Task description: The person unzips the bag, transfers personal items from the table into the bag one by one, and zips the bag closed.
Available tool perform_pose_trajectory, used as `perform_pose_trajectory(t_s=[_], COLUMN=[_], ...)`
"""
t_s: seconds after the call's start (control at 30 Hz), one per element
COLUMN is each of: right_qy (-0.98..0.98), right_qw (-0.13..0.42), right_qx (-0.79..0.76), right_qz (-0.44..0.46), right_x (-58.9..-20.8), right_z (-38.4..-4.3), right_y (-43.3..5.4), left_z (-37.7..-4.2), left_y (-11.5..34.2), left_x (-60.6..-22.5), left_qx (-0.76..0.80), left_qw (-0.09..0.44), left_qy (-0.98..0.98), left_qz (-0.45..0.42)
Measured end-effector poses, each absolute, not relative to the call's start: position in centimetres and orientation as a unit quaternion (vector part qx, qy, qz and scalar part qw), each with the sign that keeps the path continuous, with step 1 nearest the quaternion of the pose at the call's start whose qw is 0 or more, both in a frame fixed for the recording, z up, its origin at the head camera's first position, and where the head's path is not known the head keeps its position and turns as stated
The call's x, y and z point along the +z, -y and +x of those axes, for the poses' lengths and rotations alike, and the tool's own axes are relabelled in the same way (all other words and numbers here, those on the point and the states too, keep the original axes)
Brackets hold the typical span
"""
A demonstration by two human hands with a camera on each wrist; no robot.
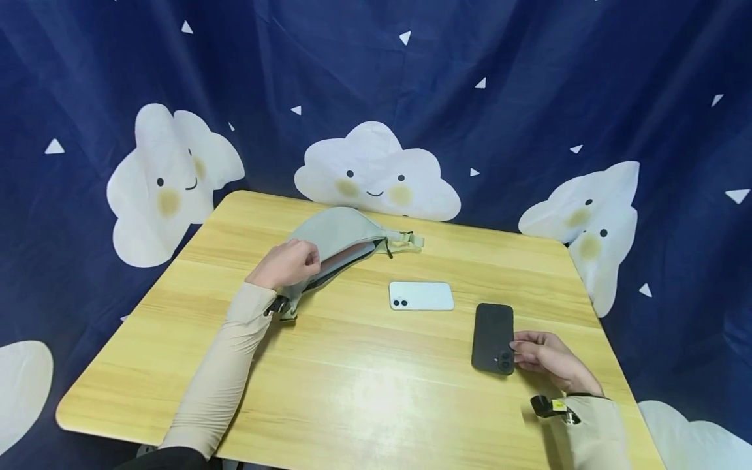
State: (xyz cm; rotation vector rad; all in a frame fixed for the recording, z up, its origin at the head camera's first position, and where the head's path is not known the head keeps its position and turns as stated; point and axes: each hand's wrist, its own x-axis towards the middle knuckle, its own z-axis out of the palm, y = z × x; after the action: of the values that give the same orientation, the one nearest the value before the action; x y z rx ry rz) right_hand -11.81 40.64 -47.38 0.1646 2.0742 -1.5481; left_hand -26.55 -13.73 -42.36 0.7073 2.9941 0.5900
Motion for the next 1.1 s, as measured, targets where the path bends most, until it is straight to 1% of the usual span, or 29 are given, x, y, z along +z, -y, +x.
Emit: perform_pose_trajectory(t_s=[0.5,1.1], right_qy=[-0.684,-0.581], right_qw=[0.265,0.253], right_qx=[-0.679,-0.772], right_qz=[0.023,-0.049], right_x=[-47.6,-47.4], right_z=[-11.5,-12.4], right_y=[-40.3,-38.6], left_z=[-26.4,-26.5], left_y=[13.7,13.7], left_x=[-42.3,-42.4], left_qx=[0.186,0.188], left_qw=[0.003,0.006], left_qy=[-0.957,-0.957], left_qz=[0.224,0.22])
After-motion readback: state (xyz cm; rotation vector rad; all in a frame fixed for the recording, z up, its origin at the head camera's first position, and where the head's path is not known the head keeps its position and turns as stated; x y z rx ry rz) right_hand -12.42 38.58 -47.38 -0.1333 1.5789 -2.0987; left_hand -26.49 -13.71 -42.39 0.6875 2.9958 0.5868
